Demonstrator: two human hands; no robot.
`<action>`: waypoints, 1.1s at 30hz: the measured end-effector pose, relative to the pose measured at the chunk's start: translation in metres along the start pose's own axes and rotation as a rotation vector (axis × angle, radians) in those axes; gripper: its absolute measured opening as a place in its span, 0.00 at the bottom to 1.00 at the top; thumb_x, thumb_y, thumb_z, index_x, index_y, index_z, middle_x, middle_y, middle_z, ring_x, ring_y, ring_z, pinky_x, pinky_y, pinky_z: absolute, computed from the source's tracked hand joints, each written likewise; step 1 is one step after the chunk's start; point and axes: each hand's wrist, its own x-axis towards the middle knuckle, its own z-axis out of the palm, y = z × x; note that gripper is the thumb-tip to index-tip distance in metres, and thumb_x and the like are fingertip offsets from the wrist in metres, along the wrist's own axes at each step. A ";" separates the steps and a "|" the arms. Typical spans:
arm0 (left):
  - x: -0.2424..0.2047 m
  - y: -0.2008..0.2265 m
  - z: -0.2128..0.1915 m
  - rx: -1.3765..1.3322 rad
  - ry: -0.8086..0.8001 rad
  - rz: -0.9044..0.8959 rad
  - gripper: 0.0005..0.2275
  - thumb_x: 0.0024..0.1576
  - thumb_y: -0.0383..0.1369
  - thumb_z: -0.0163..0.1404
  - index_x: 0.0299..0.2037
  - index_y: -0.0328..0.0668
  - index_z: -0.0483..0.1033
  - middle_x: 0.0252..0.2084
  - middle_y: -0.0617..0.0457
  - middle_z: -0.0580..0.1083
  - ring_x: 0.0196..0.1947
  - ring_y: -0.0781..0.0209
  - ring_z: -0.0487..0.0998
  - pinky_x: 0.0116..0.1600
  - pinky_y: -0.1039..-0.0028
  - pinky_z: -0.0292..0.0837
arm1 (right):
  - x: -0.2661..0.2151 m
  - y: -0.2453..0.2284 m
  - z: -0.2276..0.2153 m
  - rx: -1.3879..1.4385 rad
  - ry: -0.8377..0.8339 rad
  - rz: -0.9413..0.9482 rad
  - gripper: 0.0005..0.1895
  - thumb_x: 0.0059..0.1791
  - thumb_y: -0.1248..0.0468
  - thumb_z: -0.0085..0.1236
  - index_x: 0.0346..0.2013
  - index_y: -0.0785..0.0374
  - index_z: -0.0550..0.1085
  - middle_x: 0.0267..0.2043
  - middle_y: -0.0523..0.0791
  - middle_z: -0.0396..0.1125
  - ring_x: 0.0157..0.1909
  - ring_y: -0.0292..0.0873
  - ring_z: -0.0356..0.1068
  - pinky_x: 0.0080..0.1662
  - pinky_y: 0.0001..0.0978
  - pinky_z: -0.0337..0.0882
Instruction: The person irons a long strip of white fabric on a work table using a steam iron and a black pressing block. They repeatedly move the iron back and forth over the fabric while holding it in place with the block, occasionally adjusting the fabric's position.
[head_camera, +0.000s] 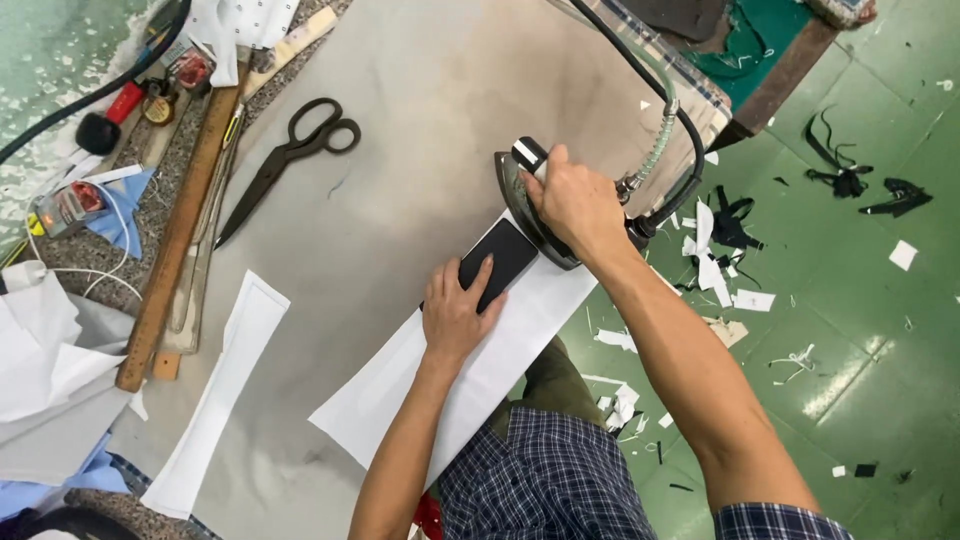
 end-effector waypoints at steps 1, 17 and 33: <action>0.000 0.000 -0.001 -0.002 -0.011 0.007 0.26 0.55 0.50 0.57 0.64 0.59 0.72 0.48 0.40 0.69 0.48 0.44 0.70 0.45 0.64 0.67 | 0.001 0.002 0.003 0.007 -0.005 0.010 0.23 0.57 0.43 0.42 0.41 0.62 0.63 0.31 0.59 0.72 0.37 0.66 0.77 0.41 0.56 0.76; -0.001 -0.003 0.003 -0.066 0.001 -0.008 0.25 0.56 0.51 0.56 0.64 0.59 0.73 0.53 0.42 0.69 0.54 0.45 0.69 0.49 0.63 0.67 | 0.005 0.008 0.011 -0.035 0.113 -0.045 0.22 0.57 0.45 0.45 0.38 0.64 0.65 0.28 0.57 0.72 0.34 0.63 0.78 0.38 0.53 0.77; -0.002 -0.004 0.005 -0.099 -0.039 -0.029 0.27 0.56 0.54 0.55 0.65 0.61 0.71 0.51 0.43 0.69 0.55 0.44 0.69 0.52 0.60 0.67 | 0.006 0.009 0.010 -0.016 0.079 -0.056 0.23 0.57 0.45 0.44 0.39 0.65 0.65 0.30 0.58 0.73 0.36 0.64 0.78 0.41 0.54 0.77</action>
